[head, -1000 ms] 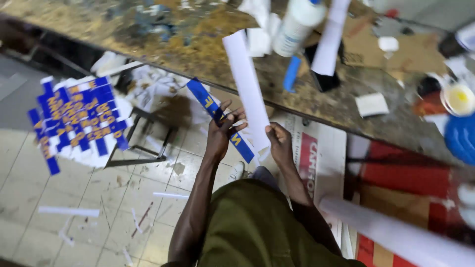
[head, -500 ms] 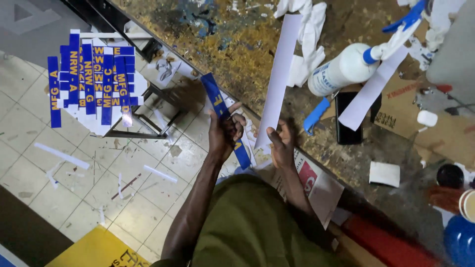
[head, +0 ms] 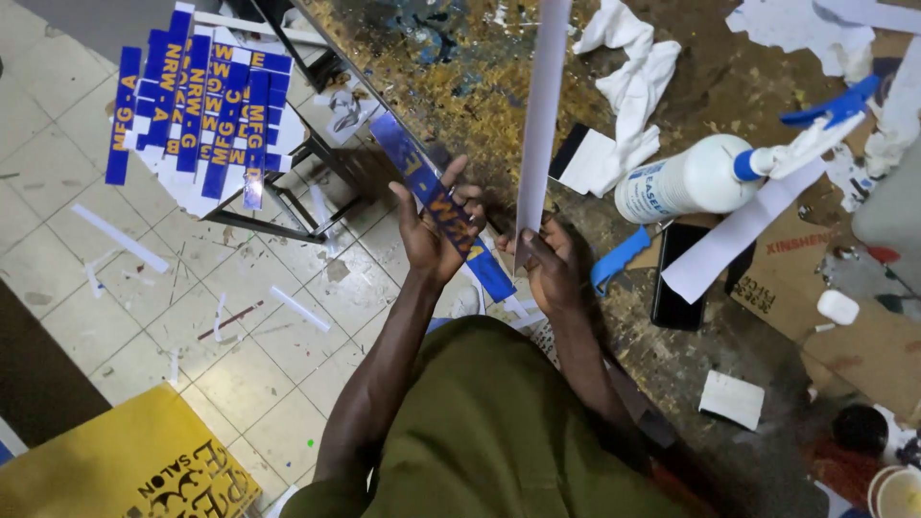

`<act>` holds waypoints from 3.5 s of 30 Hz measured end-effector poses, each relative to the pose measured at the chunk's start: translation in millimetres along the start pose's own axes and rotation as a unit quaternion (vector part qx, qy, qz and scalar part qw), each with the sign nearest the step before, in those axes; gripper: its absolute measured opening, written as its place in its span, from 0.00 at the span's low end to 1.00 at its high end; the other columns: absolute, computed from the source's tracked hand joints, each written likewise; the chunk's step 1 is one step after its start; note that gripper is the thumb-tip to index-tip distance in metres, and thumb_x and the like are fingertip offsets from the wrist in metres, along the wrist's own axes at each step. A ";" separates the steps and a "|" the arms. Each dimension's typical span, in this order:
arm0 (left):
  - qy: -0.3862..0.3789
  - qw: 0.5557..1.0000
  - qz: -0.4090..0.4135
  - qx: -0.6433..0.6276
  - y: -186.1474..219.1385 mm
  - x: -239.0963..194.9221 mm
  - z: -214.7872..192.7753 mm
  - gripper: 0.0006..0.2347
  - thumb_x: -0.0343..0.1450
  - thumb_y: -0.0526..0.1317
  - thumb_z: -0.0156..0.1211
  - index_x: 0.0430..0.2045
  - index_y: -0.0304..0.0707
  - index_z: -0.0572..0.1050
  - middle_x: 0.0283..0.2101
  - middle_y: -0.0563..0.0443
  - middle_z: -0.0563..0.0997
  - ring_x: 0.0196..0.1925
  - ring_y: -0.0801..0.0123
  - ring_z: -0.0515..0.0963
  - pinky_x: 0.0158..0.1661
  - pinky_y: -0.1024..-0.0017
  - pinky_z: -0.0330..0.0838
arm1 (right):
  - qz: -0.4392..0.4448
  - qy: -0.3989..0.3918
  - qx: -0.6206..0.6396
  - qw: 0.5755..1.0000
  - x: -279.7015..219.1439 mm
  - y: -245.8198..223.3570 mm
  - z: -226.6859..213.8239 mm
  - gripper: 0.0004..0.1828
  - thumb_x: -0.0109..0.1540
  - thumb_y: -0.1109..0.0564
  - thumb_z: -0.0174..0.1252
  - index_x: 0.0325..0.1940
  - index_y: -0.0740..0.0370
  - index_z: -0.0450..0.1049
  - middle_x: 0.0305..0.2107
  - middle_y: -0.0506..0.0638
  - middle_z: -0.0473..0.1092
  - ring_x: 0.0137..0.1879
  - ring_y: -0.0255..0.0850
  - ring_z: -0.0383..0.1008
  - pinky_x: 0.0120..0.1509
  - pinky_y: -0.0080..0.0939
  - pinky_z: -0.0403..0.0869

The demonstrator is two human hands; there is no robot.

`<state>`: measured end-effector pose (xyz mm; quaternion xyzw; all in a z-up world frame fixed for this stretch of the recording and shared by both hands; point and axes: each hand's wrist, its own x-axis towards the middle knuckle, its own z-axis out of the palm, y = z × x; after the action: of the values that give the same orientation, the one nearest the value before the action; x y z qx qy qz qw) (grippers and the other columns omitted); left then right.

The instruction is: Peeling the backing paper off vinyl sign strips and spraying them with application fluid at a workbench.

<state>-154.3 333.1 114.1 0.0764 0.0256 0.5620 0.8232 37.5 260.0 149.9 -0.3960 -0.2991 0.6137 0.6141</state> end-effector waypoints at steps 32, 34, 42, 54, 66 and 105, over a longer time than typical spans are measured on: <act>0.067 0.947 0.274 0.155 227.7 61.2 2.7 0.27 0.87 0.53 0.55 0.83 0.49 0.59 0.70 0.35 0.82 0.70 0.58 0.83 0.65 0.69 0.82 | -0.153 -0.100 -0.354 0.917 91.3 37.6 229.5 0.31 0.75 0.44 0.63 0.77 0.64 0.77 0.74 0.64 0.70 0.85 0.55 0.59 0.90 0.64 0.52; 0.052 0.944 0.293 0.143 237.4 51.1 -13.5 0.27 0.87 0.53 0.55 0.83 0.49 0.60 0.72 0.33 0.80 0.72 0.56 0.82 0.66 0.67 0.82 | -0.118 -0.150 -0.346 0.919 95.3 43.4 266.8 0.31 0.73 0.45 0.65 0.75 0.68 0.76 0.68 0.68 0.73 0.80 0.58 0.66 0.86 0.70 0.58; 0.065 0.909 0.384 0.145 307.0 -23.4 -21.6 0.21 0.87 0.58 0.50 0.72 0.51 0.68 0.63 0.37 0.84 0.61 0.59 0.87 0.51 0.71 0.88 | -0.109 -0.428 -0.444 0.780 97.7 58.2 362.1 0.38 0.75 0.44 0.63 0.73 0.84 0.66 0.61 0.85 0.71 0.73 0.83 0.67 0.82 0.83 0.57; 0.207 0.717 0.643 0.174 243.3 -130.7 4.7 0.22 0.87 0.59 0.46 0.66 0.45 0.71 0.54 0.46 0.86 0.66 0.59 0.84 0.68 0.67 0.78 | -0.271 -0.556 -0.480 0.622 101.1 133.2 233.9 0.28 0.67 0.66 0.37 0.66 0.74 0.75 0.88 0.67 0.47 0.90 0.64 0.49 0.92 0.65 0.47; 0.124 0.768 0.604 0.175 200.9 -122.0 55.0 0.23 0.88 0.58 0.42 0.77 0.50 0.66 0.55 0.45 0.83 0.72 0.55 0.82 0.75 0.64 0.76 | 0.288 -0.245 0.167 0.911 150.9 128.4 59.5 0.30 0.76 0.43 0.57 0.83 0.47 0.70 0.62 0.47 0.82 0.63 0.46 0.86 0.66 0.52 0.83; -0.066 0.944 0.272 0.173 294.3 14.0 37.3 0.28 0.90 0.52 0.47 0.83 0.30 0.60 0.83 0.26 0.64 0.87 0.42 0.64 0.85 0.53 0.58 | 0.000 -0.075 -0.011 0.997 193.3 38.5 179.4 0.25 0.71 0.63 0.69 0.71 0.62 0.70 0.52 0.46 0.74 0.51 0.43 0.83 0.55 0.51 0.89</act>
<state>-415.6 447.5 197.0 0.2582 0.0459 0.7453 0.6130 -122.4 470.3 185.1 -0.3552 -0.3510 0.6388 0.5854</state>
